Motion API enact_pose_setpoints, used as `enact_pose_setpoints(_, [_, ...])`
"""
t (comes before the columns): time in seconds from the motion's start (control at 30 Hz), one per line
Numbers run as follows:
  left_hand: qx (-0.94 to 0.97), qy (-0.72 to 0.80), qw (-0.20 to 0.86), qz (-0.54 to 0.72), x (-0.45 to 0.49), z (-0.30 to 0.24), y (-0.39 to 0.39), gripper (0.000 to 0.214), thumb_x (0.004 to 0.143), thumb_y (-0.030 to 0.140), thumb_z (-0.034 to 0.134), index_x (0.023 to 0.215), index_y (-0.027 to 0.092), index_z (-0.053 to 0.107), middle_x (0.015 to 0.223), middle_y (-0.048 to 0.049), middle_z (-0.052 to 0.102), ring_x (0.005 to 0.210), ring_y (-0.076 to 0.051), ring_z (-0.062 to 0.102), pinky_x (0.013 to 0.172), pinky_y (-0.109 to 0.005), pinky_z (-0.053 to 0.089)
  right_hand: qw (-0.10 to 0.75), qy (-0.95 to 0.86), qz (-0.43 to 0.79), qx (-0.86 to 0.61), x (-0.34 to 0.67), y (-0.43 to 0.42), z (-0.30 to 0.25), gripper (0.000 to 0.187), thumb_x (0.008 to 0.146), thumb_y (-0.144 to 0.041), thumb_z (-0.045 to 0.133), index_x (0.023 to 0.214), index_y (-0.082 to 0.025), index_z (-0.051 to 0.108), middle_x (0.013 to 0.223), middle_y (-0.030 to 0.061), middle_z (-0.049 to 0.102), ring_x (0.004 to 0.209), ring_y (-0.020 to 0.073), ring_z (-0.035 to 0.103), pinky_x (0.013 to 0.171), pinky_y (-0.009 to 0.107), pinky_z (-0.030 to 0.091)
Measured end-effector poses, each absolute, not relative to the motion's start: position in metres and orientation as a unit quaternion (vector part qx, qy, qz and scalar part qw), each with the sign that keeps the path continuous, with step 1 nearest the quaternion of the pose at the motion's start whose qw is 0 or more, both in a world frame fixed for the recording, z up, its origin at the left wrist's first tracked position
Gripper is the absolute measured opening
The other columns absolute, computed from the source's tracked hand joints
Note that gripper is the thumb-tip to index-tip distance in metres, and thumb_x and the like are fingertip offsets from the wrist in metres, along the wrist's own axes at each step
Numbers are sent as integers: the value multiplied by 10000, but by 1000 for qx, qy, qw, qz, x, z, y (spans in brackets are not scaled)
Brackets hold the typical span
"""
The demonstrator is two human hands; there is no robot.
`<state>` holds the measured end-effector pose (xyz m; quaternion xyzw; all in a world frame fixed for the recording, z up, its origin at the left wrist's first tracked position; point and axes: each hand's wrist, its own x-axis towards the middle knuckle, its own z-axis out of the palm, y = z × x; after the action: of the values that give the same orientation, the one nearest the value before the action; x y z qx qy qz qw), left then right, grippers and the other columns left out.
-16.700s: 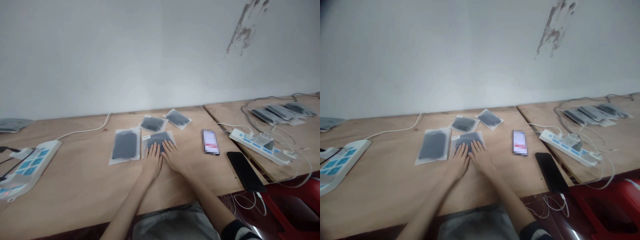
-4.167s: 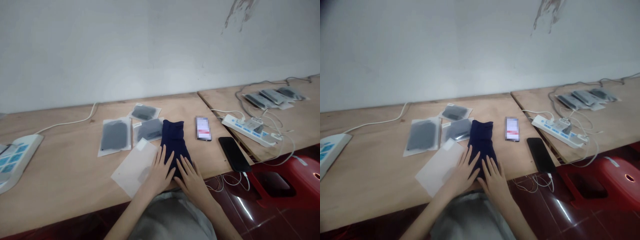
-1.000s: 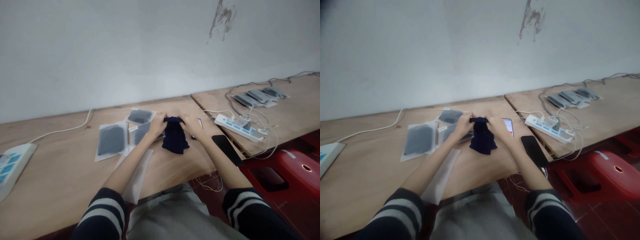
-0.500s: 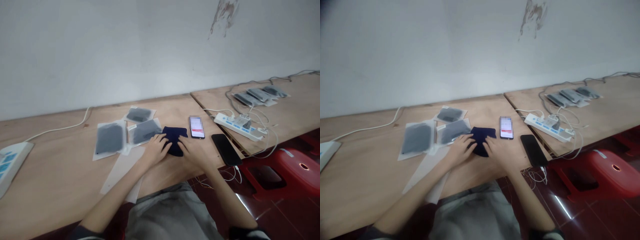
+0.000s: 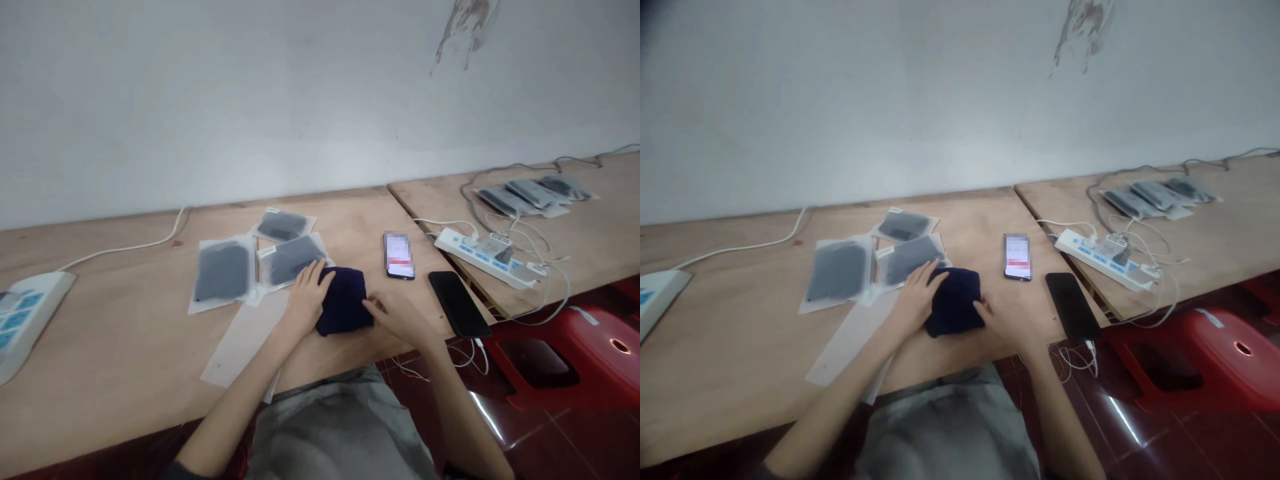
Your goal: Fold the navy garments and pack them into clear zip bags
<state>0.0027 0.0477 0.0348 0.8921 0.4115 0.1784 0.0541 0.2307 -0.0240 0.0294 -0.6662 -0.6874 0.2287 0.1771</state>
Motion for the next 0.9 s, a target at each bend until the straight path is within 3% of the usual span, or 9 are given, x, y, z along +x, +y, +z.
enact_pose_setpoints(0.1, [827,515,76,210,-4,38,24,429,908,98,433,1329,118,512,1286,-209,598,1188,-324,590,992,-492,496,239,-580,252,-737,221,-57,15,394,911,-544,482,736,-242,665,652,62,697,627,240,673,606,338,497])
enact_pose_setpoints(0.23, [777,586,100,206,-6,21,-3,391,943,243,460,1296,77,492,1131,-214,636,1011,-332,640,875,-491,535,307,-473,284,-776,200,-55,6,491,913,-626,412,1004,-234,693,677,53,725,602,249,705,553,349,546])
enact_pose_setpoints(0.33, [777,581,100,222,-5,9,-8,374,939,234,464,1281,85,499,1135,-204,631,1039,-326,621,914,-503,516,321,-440,311,-779,189,-32,16,562,890,-667,438,1052,-194,695,728,89,746,765,298,743,638,379,590])
enact_pose_setpoints(0.43, [773,573,128,243,-6,6,-5,341,930,209,462,1240,82,522,1139,-206,630,1073,-329,605,947,-520,502,328,-445,364,-749,186,-8,29,448,871,-582,550,948,-176,724,850,121,770,912,316,736,755,391,602])
enact_pose_setpoints(0.53, [753,566,180,281,-11,8,-3,314,918,214,480,1211,115,535,1161,-191,638,1121,-324,603,986,-525,486,361,-476,394,-698,183,6,40,327,858,-428,614,1036,-175,718,1060,119,761,1039,304,705,880,410,582])
enact_pose_setpoints(0.73, [638,554,382,374,-16,20,-4,399,930,375,527,1282,192,486,1183,-134,670,1068,-262,665,939,-462,535,387,-490,358,-695,172,-7,70,332,877,-402,581,1150,-244,684,1194,74,722,1167,297,646,1006,460,524])
enact_pose_setpoints(0.9, [492,494,546,465,-21,35,-10,542,893,568,539,1325,241,526,1406,-93,585,1309,-257,544,1063,-411,491,428,-474,479,-602,172,-19,101,382,889,-438,565,1237,-304,647,1244,15,705,1194,272,634,990,439,553])
